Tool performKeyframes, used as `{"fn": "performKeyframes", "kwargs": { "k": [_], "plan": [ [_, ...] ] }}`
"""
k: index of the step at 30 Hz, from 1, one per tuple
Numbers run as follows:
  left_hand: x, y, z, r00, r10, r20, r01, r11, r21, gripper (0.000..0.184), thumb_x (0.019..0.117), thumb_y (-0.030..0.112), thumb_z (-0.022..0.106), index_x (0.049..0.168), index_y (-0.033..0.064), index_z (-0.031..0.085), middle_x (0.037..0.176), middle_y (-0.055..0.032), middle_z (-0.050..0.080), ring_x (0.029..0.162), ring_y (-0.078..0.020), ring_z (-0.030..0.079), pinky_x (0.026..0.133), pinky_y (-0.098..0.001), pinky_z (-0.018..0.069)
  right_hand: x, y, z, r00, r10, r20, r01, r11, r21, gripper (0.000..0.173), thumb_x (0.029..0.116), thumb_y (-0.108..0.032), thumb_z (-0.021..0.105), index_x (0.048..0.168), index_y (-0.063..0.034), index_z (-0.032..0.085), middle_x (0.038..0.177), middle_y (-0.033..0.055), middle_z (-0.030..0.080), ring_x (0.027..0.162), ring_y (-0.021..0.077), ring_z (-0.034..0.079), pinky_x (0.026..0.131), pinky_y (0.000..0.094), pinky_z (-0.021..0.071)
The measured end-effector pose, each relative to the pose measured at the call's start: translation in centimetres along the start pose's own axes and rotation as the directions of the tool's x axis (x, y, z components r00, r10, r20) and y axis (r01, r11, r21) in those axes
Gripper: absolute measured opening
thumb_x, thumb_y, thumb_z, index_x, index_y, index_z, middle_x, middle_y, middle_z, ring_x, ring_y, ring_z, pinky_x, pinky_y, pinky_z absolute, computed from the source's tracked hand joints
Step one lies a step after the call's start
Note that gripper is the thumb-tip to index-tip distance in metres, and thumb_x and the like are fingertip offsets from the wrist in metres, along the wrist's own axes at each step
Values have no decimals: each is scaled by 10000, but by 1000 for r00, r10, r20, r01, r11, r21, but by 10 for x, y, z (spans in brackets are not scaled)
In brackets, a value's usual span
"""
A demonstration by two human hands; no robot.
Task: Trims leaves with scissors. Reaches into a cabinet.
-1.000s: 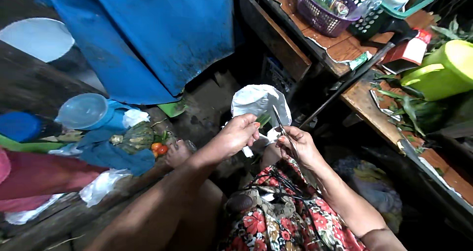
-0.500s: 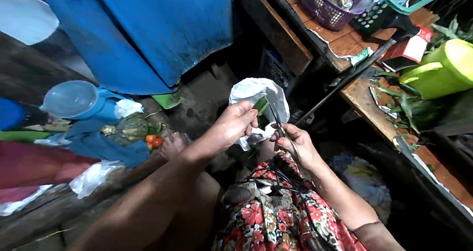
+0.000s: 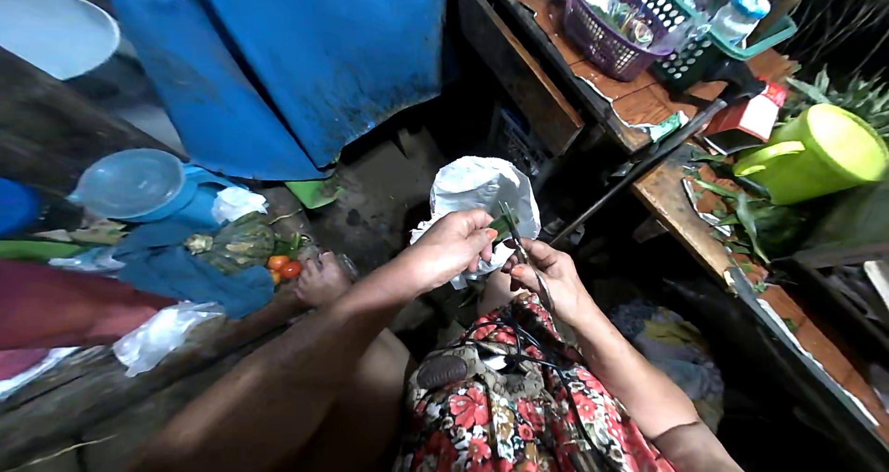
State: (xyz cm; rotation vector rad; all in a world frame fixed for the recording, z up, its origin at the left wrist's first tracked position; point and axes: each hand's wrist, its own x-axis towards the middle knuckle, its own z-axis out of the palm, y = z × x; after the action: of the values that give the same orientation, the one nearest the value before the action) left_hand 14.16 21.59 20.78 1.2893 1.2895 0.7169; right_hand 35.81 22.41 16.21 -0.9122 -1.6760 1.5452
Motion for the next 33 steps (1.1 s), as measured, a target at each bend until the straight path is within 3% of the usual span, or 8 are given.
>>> {"fn": "performKeyframes", "kwargs": {
  "k": [5,11,23,26,29,31,33],
  "plan": [
    [-2,2,1,1000,-6,-1,6,1000,21,167,1079,126,504,1003,21,608,706,-40,603,521,-76,504,502,-191,423,-2,2,0,1000,15,-22,-16,998,-60,499,948,-414,706,1212,7,662,876,-16,696,702,35,640,641,212,562],
    [-1,1,1,1000,-14,12,13,1000,16,162,1079,112,498,998,31,613,710,-40,592,531,-82,507,514,-195,437,-1,4,1,999,1,-32,-2,999,-43,351,972,-234,706,1209,21,660,832,-1,698,631,24,612,590,194,537],
    [-2,3,0,999,2,44,-7,994,108,179,1087,138,490,1033,34,625,728,-40,607,551,-84,520,532,-211,440,-1,6,-1,996,85,-5,-85,996,5,309,972,-242,704,1148,6,653,744,4,665,533,55,581,496,211,513],
    [-1,4,0,1000,-15,15,13,993,117,188,1094,159,477,1066,44,623,744,-40,619,548,-83,513,527,-217,433,0,10,0,997,71,-41,-69,996,51,311,960,-200,717,1162,24,642,754,18,674,563,65,605,533,216,537],
    [-1,7,-3,998,-57,-14,57,997,43,183,1097,126,445,1104,50,611,776,-40,633,565,-91,518,535,-226,425,1,13,0,996,52,-66,-48,997,67,300,953,-157,711,1168,39,639,843,37,706,699,91,678,671,259,599],
    [0,7,-4,997,-63,-33,63,998,0,182,1098,119,435,1100,51,604,793,-38,637,570,-91,525,533,-222,432,1,16,-2,998,44,-49,-42,998,41,344,959,-193,704,1201,41,634,920,47,718,779,100,691,737,273,604],
    [1,7,-4,996,-69,-51,68,998,-19,178,1096,116,442,1094,50,608,811,-42,627,582,-97,529,539,-223,445,0,17,-4,998,49,-29,-48,999,24,413,955,-252,710,1232,41,622,963,41,719,804,93,683,739,262,591]
  ]
}}
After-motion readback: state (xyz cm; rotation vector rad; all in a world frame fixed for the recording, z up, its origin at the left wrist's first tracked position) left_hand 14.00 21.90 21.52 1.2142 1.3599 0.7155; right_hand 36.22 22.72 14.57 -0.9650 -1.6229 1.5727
